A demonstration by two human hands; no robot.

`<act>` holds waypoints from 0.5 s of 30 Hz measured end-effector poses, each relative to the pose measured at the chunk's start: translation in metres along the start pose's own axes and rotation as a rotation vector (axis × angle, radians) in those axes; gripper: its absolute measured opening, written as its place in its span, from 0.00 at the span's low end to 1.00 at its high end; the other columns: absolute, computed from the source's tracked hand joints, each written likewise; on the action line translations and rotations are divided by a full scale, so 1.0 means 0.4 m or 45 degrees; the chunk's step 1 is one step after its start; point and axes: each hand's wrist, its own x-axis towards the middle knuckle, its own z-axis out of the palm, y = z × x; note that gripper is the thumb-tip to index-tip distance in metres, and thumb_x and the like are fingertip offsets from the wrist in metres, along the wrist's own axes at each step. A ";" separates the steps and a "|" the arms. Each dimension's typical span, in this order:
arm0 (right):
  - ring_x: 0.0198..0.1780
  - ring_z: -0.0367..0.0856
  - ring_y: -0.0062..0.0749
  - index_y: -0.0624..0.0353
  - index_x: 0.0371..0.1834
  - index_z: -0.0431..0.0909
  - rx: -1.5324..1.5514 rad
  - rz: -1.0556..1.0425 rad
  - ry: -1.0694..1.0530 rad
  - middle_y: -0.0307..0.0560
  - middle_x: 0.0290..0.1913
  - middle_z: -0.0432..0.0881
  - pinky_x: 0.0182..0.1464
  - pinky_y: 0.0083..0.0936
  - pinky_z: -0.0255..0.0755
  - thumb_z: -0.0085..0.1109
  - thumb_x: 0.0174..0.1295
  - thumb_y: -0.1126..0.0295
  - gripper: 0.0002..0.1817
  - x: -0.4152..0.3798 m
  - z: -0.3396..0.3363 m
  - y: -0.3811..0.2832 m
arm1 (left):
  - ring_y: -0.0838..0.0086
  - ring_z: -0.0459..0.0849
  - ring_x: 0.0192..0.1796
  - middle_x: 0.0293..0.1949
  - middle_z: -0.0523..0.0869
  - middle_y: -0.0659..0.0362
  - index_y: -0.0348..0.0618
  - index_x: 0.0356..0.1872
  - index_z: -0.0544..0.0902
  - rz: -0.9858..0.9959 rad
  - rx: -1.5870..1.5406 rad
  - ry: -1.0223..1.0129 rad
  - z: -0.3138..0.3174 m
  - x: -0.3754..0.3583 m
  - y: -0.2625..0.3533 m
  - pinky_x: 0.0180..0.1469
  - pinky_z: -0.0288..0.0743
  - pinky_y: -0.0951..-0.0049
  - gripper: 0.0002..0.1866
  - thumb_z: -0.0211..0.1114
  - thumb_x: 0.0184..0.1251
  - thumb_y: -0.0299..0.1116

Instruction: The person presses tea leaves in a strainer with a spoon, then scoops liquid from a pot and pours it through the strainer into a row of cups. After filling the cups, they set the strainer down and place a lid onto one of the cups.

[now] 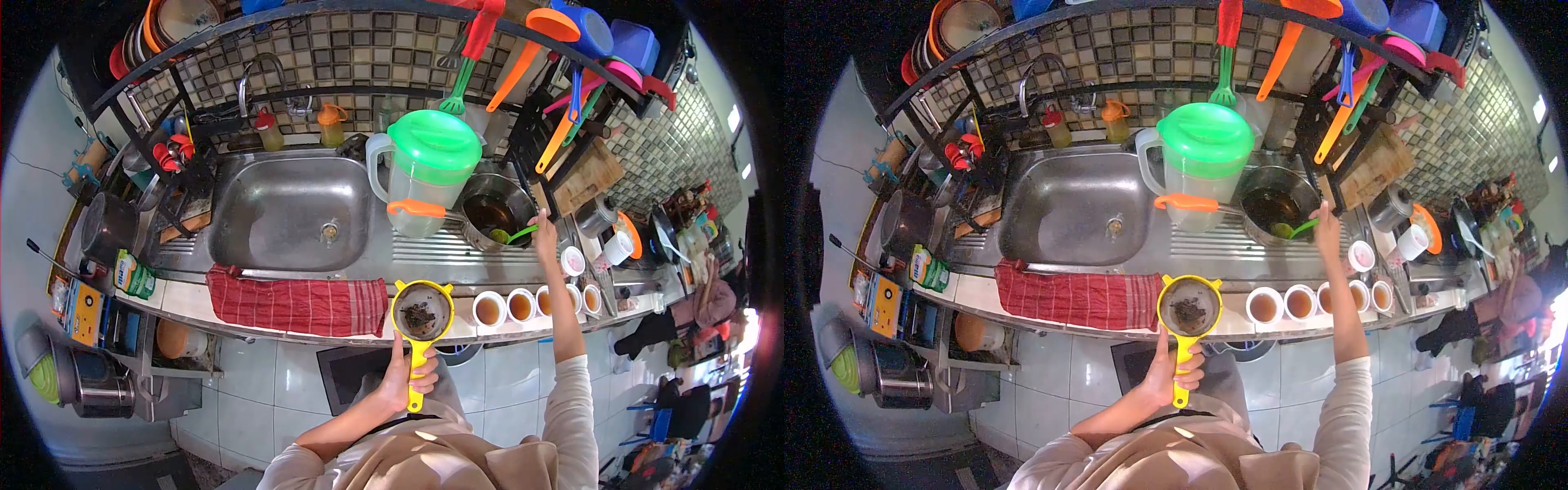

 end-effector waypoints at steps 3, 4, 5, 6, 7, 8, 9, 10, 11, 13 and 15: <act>0.15 0.64 0.20 0.64 0.24 0.76 0.328 0.530 -0.277 0.41 0.13 0.67 0.19 0.19 0.56 0.30 0.66 0.48 0.32 -0.004 -0.019 0.005 | 0.86 0.54 0.13 0.14 0.57 0.71 0.49 0.26 0.65 0.002 0.007 0.003 -0.001 0.000 0.000 0.14 0.47 0.85 0.33 0.37 0.51 0.73; 0.14 0.62 0.19 0.64 0.24 0.77 0.410 0.524 -0.247 0.39 0.12 0.66 0.18 0.18 0.54 0.31 0.65 0.47 0.32 -0.007 -0.018 0.013 | 0.86 0.54 0.13 0.14 0.57 0.71 0.49 0.26 0.65 0.001 0.005 0.002 -0.002 0.000 0.001 0.14 0.47 0.86 0.33 0.37 0.51 0.73; 0.13 0.61 0.18 0.64 0.24 0.77 0.491 0.518 -0.217 0.37 0.11 0.65 0.16 0.18 0.52 0.32 0.65 0.46 0.32 -0.009 -0.018 0.021 | 0.86 0.54 0.13 0.14 0.57 0.71 0.49 0.26 0.65 0.001 0.006 0.002 -0.002 -0.001 0.001 0.14 0.47 0.86 0.33 0.37 0.51 0.73; 0.13 0.61 0.18 0.64 0.24 0.77 0.491 0.518 -0.216 0.37 0.11 0.65 0.16 0.18 0.52 0.32 0.65 0.46 0.32 -0.013 -0.019 0.018 | 0.86 0.54 0.13 0.14 0.57 0.71 0.49 0.26 0.65 -0.003 0.006 0.003 -0.002 -0.001 0.002 0.14 0.47 0.86 0.33 0.37 0.52 0.73; 0.13 0.57 0.16 0.62 0.26 0.75 0.540 0.545 -0.166 0.35 0.12 0.63 0.16 0.15 0.48 0.33 0.64 0.45 0.30 -0.016 -0.020 0.014 | 0.86 0.54 0.13 0.14 0.57 0.71 0.49 0.26 0.65 -0.005 0.006 0.004 -0.002 -0.001 0.003 0.14 0.47 0.86 0.33 0.37 0.52 0.73; 0.13 0.54 0.14 0.60 0.28 0.74 0.590 0.571 -0.117 0.33 0.12 0.61 0.15 0.13 0.45 0.33 0.64 0.45 0.29 -0.019 -0.020 0.010 | 0.86 0.54 0.13 0.14 0.57 0.71 0.49 0.26 0.65 -0.004 0.007 0.003 -0.002 -0.001 0.004 0.14 0.47 0.86 0.33 0.37 0.52 0.73; 0.13 0.54 0.14 0.60 0.28 0.74 0.589 0.570 -0.118 0.33 0.12 0.61 0.15 0.13 0.45 0.33 0.64 0.45 0.29 -0.023 -0.025 -0.003 | 0.86 0.53 0.13 0.14 0.57 0.71 0.49 0.26 0.65 -0.011 0.006 -0.003 -0.001 -0.002 0.005 0.14 0.46 0.86 0.33 0.36 0.52 0.73; 0.12 0.53 0.14 0.60 0.28 0.73 0.655 0.608 -0.103 0.33 0.13 0.61 0.15 0.13 0.45 0.34 0.64 0.45 0.28 -0.028 -0.034 -0.019 | 0.86 0.53 0.13 0.14 0.57 0.71 0.49 0.26 0.65 -0.019 0.006 -0.008 -0.002 -0.002 0.005 0.14 0.46 0.86 0.33 0.36 0.52 0.73; 0.12 0.53 0.14 0.60 0.29 0.73 0.720 0.646 -0.088 0.33 0.13 0.61 0.15 0.13 0.44 0.34 0.64 0.46 0.27 -0.031 -0.041 -0.030 | 0.86 0.53 0.13 0.14 0.57 0.71 0.49 0.26 0.65 -0.018 0.006 -0.008 -0.002 -0.003 0.006 0.14 0.46 0.86 0.33 0.36 0.52 0.73; 0.13 0.53 0.14 0.60 0.29 0.73 0.750 0.640 -0.076 0.33 0.13 0.61 0.15 0.12 0.44 0.34 0.64 0.46 0.27 -0.033 -0.047 -0.033 | 0.86 0.53 0.13 0.14 0.57 0.71 0.49 0.27 0.65 -0.020 0.014 -0.010 -0.004 -0.003 0.006 0.14 0.46 0.86 0.33 0.35 0.52 0.73; 0.13 0.53 0.14 0.60 0.29 0.72 0.779 0.633 -0.065 0.33 0.13 0.61 0.15 0.12 0.44 0.34 0.65 0.46 0.27 -0.033 -0.050 -0.039 | 0.86 0.53 0.13 0.14 0.57 0.71 0.49 0.27 0.65 -0.024 0.019 -0.021 -0.006 -0.002 0.008 0.14 0.46 0.86 0.33 0.35 0.52 0.73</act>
